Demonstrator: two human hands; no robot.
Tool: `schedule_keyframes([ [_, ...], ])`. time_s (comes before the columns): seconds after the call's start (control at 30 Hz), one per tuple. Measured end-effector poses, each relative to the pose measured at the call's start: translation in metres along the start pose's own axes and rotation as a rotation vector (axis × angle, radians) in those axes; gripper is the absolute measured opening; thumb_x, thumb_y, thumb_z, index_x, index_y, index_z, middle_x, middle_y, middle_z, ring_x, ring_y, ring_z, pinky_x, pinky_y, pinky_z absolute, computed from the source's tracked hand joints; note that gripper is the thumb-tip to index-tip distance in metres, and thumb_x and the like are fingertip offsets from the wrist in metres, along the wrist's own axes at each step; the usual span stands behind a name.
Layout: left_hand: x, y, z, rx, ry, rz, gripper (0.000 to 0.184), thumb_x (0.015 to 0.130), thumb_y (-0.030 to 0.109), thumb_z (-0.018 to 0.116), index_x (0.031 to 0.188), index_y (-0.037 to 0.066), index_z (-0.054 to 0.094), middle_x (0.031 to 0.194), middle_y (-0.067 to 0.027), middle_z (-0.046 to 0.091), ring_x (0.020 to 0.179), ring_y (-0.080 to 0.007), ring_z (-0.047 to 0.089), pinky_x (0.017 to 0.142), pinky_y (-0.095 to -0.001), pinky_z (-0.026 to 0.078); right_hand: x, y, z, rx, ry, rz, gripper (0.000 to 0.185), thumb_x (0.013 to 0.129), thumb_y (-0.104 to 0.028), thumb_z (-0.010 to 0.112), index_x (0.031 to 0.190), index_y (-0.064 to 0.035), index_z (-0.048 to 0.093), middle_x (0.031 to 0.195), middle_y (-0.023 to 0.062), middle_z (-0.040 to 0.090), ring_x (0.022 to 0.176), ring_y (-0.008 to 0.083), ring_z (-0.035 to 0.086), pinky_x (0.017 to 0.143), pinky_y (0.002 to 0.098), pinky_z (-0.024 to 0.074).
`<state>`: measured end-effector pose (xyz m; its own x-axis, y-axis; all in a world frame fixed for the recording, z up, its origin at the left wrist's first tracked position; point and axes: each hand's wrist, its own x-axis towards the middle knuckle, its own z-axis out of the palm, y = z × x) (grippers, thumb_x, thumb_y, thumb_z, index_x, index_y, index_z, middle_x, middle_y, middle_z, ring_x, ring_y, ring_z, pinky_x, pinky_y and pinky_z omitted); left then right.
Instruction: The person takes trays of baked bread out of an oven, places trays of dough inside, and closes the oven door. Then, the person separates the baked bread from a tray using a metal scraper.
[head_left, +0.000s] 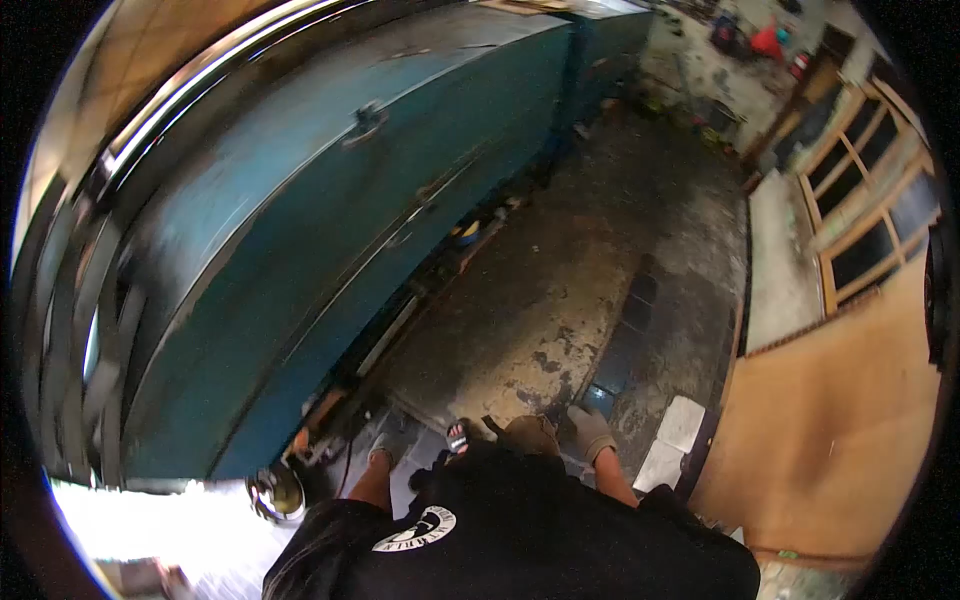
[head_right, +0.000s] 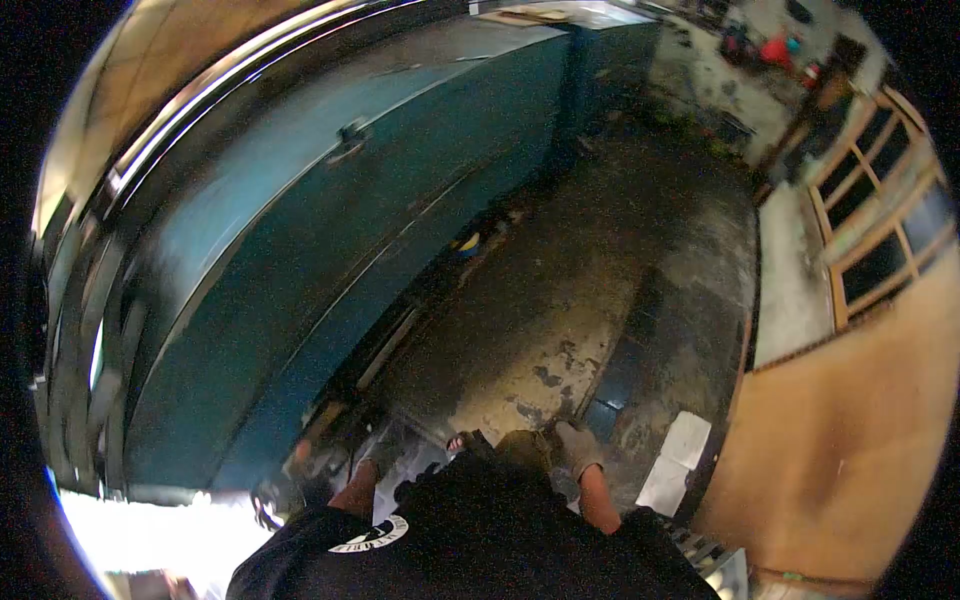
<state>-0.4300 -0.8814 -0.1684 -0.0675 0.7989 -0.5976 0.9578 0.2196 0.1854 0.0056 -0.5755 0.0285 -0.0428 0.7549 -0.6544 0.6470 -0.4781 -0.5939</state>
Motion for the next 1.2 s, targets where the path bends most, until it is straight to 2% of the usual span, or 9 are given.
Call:
schedule_keyframes([
  [0.07, 0.036, -0.019, -0.024, -0.037, 0.06, 0.021, 0.043, 0.101, 0.019, 0.051, 0.144, 0.014, 0.059, 0.15, -0.0103, 0.057, 0.135, -0.0281, 0.056, 0.113, -0.0396, 0.045, -0.005, 0.013, -0.002, -0.012, 0.06, -0.138, 0.073, 0.093, -0.045, 0.068, 0.138, 0.011, 0.056, 0.12, 0.0238, 0.071, 0.105, 0.0334, 0.07, 0.089, 0.0423, 0.0542],
  [0.13, 0.056, -0.022, -0.054, -0.192, 0.0, -0.05, 0.042, 0.101, 0.021, 0.051, 0.142, 0.014, 0.06, 0.147, -0.0113, 0.059, 0.132, -0.0288, 0.058, 0.11, -0.0402, 0.046, -0.029, 0.025, -0.002, -0.479, 0.156, -0.186, 0.057, 0.092, -0.044, 0.067, 0.13, -0.0014, 0.067, 0.125, 0.0152, 0.072, 0.113, 0.0337, 0.067, 0.096, 0.0408, 0.0512],
  [0.27, 0.097, 0.0, -0.103, -0.467, -0.066, -0.157, 0.042, 0.1, 0.024, 0.052, 0.139, 0.014, 0.062, 0.141, -0.0132, 0.062, 0.125, -0.0302, 0.061, 0.105, -0.0415, 0.048, 0.011, 0.11, 0.001, -0.298, -0.219, 0.025, 0.045, 0.095, -0.039, 0.064, 0.115, 0.001, 0.069, 0.102, 0.0111, 0.072, 0.091, 0.0326, 0.068, 0.082, 0.0411, 0.054],
  [0.6, 0.22, 0.121, -0.211, -0.525, -0.207, 0.095, 0.042, 0.098, 0.034, 0.053, 0.132, 0.013, 0.066, 0.127, -0.0181, 0.069, 0.109, -0.0337, 0.069, 0.093, -0.0447, 0.053, 0.195, 0.052, -0.068, -0.277, -0.152, -0.049, 0.031, 0.096, -0.034, 0.063, 0.094, -0.0039, 0.068, 0.079, 0.0072, 0.062, 0.068, 0.0303, 0.06, 0.064, 0.0437, 0.0513],
  [0.7, 0.271, 0.155, -0.277, -0.449, -0.195, 0.202, 0.043, 0.098, 0.037, 0.053, 0.13, 0.013, 0.067, 0.123, -0.0195, 0.071, 0.104, -0.0348, 0.071, 0.089, -0.0457, 0.054, 0.288, 0.118, -0.135, 0.822, -0.044, 0.285, 0.029, 0.096, -0.032, 0.062, 0.088, -0.0054, 0.068, 0.073, 0.006, 0.059, 0.061, 0.0296, 0.058, 0.058, 0.0445, 0.0504],
  [0.8, 0.311, 0.175, -0.332, -0.296, -0.113, 0.196, 0.044, 0.097, 0.039, 0.052, 0.128, 0.013, 0.068, 0.119, -0.0207, 0.072, 0.101, -0.0362, 0.072, 0.087, -0.0472, 0.055, 0.321, -0.043, -0.187, -0.082, 0.215, -0.148, 0.023, 0.093, -0.027, 0.062, 0.095, -0.0052, 0.069, 0.076, 0.0083, 0.065, 0.065, 0.0226, 0.063, 0.059, 0.04, 0.0512],
  [1.0, 0.383, 0.192, -0.373, -0.342, 0.029, 0.033, 0.042, 0.095, 0.041, 0.054, 0.12, 0.01, 0.069, 0.119, -0.0219, 0.071, 0.108, -0.0419, 0.068, 0.087, -0.0499, 0.054, 0.381, -0.214, -0.183, 0.277, 0.101, -0.179, 0.028, 0.094, -0.028, 0.064, 0.107, -0.0042, 0.07, 0.081, 0.0054, 0.068, 0.066, 0.0183, 0.064, 0.058, 0.036, 0.0507],
  [1.17, 0.429, 0.176, -0.329, -0.282, 0.143, 0.153, 0.049, 0.089, 0.044, 0.066, 0.119, 0.005, 0.07, 0.113, -0.0222, 0.073, 0.104, -0.0383, 0.07, 0.085, -0.0457, 0.054, 0.456, -0.156, -0.124, 0.139, 0.0, -0.217, 0.04, 0.094, -0.036, 0.065, 0.113, -0.0013, 0.07, 0.085, 0.0075, 0.071, 0.068, 0.0182, 0.065, 0.066, 0.0364, 0.0524],
  [1.2, 0.43, 0.166, -0.309, -0.61, -0.032, 0.042, 0.047, 0.089, 0.043, 0.067, 0.119, 0.006, 0.071, 0.116, -0.0187, 0.073, 0.104, -0.0344, 0.07, 0.086, -0.0441, 0.054, 0.443, -0.157, -0.123, 0.064, -0.065, -0.144, 0.043, 0.094, -0.038, 0.065, 0.114, -0.0003, 0.07, 0.086, 0.0082, 0.071, 0.069, 0.0184, 0.065, 0.068, 0.0371, 0.0527],
])
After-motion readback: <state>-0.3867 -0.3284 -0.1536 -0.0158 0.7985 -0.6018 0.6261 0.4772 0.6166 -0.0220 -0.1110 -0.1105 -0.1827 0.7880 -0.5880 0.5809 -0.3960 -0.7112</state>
